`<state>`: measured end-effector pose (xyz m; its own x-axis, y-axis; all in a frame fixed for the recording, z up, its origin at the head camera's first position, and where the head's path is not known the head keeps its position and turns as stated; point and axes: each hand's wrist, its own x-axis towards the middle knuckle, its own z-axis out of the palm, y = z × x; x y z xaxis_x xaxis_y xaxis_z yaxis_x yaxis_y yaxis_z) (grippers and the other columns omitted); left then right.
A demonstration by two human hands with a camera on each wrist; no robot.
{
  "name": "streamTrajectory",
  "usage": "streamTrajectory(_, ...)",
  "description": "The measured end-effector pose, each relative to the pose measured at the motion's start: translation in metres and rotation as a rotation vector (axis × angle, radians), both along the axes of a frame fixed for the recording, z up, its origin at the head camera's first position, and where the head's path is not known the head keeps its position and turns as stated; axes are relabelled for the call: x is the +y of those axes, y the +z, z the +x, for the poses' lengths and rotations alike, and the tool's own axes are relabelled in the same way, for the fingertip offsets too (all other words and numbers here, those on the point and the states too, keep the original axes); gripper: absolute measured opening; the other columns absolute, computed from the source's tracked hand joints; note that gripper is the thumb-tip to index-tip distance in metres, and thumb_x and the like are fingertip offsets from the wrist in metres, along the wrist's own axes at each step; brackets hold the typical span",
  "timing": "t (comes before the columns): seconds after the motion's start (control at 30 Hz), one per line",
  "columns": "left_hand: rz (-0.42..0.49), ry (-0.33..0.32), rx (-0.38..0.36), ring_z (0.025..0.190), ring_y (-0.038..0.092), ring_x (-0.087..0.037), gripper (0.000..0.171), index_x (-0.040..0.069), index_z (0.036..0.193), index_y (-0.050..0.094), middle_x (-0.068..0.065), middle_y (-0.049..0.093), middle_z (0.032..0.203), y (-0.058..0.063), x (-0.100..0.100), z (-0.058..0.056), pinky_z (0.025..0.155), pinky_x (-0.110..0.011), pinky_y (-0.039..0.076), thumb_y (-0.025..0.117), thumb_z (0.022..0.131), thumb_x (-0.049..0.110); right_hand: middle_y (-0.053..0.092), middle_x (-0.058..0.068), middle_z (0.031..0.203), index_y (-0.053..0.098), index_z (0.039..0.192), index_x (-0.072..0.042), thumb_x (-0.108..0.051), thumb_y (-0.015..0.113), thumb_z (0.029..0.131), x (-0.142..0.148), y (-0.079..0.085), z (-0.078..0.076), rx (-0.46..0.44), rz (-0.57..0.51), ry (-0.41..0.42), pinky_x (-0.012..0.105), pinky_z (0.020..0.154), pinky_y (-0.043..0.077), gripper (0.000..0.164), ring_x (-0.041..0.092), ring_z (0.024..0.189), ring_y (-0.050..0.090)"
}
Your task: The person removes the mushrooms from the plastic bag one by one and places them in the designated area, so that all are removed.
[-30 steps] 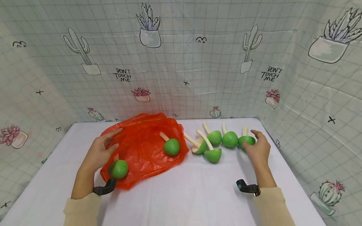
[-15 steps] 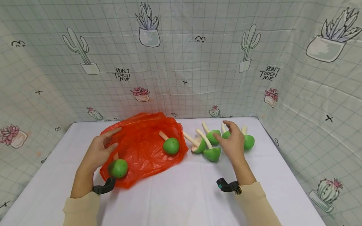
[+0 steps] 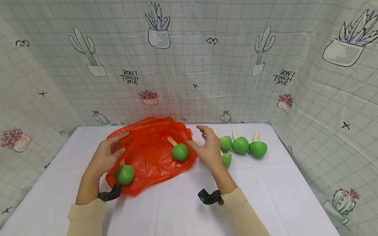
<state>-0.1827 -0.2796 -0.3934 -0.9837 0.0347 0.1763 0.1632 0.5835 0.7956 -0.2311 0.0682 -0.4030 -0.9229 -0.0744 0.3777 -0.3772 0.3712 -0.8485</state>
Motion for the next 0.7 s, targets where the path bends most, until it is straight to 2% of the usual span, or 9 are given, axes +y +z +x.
streamTrajectory(0.3, 0.006, -0.005, -0.002, 0.142, 0.048, -0.045, 0.056, 0.005, 0.156, 0.051, -0.02, 0.05, 0.156, 0.0, -0.002, -0.001, 0.115, -0.059, 0.042, 0.057, 0.101, -0.008, 0.067, 0.017, 0.136, 0.063, 0.137, 0.0, -0.011, 0.089, 0.083, -0.063, -0.005, 0.014, 0.038, 0.079, 0.098, 0.053, 0.107, 0.052, 0.06, 0.038, 0.126, 0.063)
streamTrajectory(0.43, 0.01, -0.009, 0.0, 0.141, 0.05, -0.044, 0.056, 0.005, 0.155, 0.051, -0.02, 0.051, 0.155, -0.001, -0.001, -0.001, 0.115, -0.059, 0.042, 0.057, 0.101, -0.009, 0.066, 0.013, 0.137, 0.063, 0.137, -0.004, -0.015, 0.089, 0.084, -0.089, -0.011, 0.021, 0.006, 0.127, 0.175, 0.052, 0.104, 0.055, 0.06, 0.034, 0.124, 0.063)
streamTrajectory(0.7, 0.005, -0.012, 0.009, 0.138, 0.053, -0.045, 0.055, 0.005, 0.154, 0.052, -0.021, 0.052, 0.154, -0.001, -0.002, -0.001, 0.114, -0.06, 0.043, 0.057, 0.101, -0.008, 0.065, 0.014, 0.138, 0.062, 0.139, -0.004, -0.019, 0.088, 0.086, -0.127, -0.026, 0.03, -0.068, 0.209, 0.322, 0.049, 0.103, 0.056, 0.06, 0.035, 0.126, 0.061)
